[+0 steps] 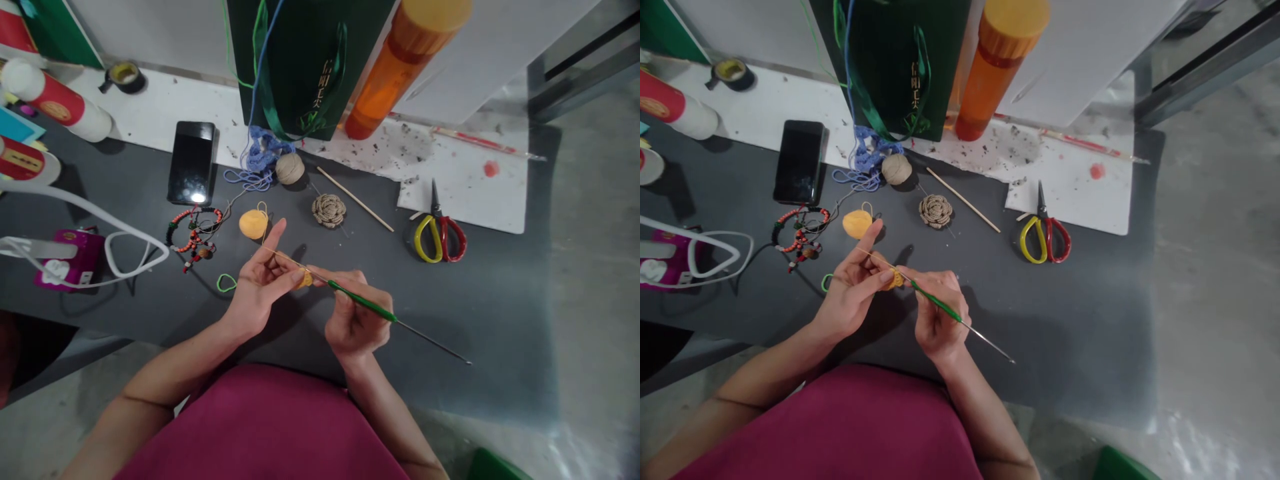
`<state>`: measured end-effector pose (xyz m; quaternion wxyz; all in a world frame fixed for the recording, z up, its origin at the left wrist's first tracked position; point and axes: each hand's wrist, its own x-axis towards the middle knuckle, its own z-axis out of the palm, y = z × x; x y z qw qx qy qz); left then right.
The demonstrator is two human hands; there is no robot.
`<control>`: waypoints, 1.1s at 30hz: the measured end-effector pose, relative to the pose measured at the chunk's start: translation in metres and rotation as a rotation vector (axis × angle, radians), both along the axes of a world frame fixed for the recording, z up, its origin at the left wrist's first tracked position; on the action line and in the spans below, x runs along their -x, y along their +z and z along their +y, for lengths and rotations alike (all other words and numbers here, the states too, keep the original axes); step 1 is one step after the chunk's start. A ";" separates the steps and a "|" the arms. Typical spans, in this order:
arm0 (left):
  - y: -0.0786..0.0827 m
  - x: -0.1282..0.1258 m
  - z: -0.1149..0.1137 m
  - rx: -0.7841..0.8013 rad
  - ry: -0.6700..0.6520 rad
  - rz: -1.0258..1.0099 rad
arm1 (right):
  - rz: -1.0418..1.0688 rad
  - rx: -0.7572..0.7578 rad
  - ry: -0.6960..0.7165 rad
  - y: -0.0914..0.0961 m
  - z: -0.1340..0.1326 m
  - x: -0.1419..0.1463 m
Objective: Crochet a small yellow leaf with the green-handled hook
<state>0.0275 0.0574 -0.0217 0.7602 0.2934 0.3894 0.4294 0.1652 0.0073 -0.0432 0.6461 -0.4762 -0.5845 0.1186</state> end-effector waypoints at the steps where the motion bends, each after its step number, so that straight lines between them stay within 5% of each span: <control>1: 0.000 0.000 0.000 0.000 -0.001 0.003 | -0.010 0.008 -0.004 0.000 0.000 0.000; 33: -0.001 0.000 0.001 0.017 -0.013 -0.018 | 0.034 0.005 -0.060 0.016 0.009 0.006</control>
